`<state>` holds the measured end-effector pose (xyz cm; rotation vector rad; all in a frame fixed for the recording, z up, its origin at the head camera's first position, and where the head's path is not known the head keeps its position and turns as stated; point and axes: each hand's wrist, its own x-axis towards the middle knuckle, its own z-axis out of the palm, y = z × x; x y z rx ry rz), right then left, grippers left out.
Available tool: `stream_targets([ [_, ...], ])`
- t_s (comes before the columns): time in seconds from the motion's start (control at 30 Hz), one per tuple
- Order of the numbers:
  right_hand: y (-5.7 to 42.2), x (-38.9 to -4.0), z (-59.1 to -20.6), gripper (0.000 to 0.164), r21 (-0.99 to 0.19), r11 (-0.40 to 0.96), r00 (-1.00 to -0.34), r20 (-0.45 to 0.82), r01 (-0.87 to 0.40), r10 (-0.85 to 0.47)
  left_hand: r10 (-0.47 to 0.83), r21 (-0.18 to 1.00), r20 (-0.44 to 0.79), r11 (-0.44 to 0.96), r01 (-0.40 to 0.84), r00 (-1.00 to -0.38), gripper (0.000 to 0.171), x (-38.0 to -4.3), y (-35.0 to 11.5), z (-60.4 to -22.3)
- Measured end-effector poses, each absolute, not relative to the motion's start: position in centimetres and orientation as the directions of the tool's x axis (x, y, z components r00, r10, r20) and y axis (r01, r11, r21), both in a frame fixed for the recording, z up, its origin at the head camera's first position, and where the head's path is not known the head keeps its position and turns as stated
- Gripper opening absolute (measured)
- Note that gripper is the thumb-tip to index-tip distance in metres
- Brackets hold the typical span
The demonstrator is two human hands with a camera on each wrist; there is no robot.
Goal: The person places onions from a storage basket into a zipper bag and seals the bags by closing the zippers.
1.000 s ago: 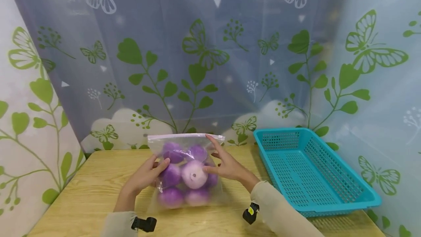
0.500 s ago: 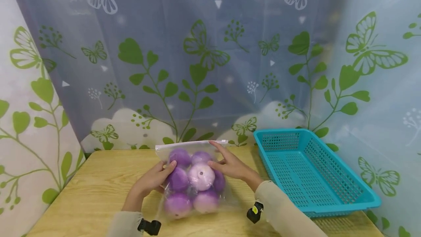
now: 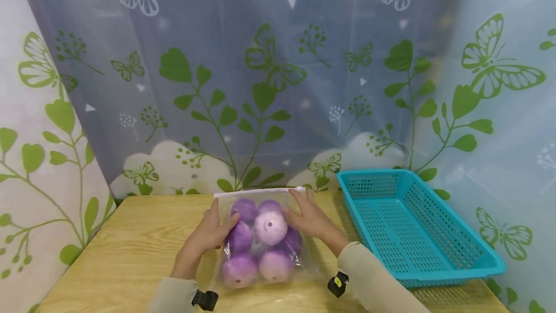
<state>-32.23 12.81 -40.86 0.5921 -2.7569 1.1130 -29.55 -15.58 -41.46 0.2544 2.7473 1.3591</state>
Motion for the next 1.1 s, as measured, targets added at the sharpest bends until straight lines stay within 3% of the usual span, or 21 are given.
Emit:
stream_targets([
  [0.13, 11.5, -31.5, -40.4, 0.056, -0.527, 0.707, -0.879, 0.345, -0.472, -0.329, 0.244, 0.691, 0.098, 0.681, 0.243, -0.965, 0.092, -29.2, -14.8, -40.4],
  [0.23, 10.9, -30.9, -40.3, 0.059, -0.504, 0.724, -0.882, 0.257, -0.470, -0.394, 0.283, 0.662, 0.107, 0.695, 0.280, -0.953, 0.087, -29.2, -14.1, -40.2],
  [0.43, 10.4, -30.7, -40.8, 0.068, -0.522, 0.772, -0.919, 0.064, -0.363, -0.389, 0.281, 0.657, 0.038, 0.716, 0.236, -0.959, 0.084, -29.6, -13.6, -41.0],
  [1.1, 10.6, -30.7, -40.6, 0.070, -0.556, 0.757, -0.923, 0.051, -0.343, -0.381, 0.250, 0.656, 0.076, 0.717, 0.238, -0.965, 0.074, -29.5, -13.3, -40.7],
])
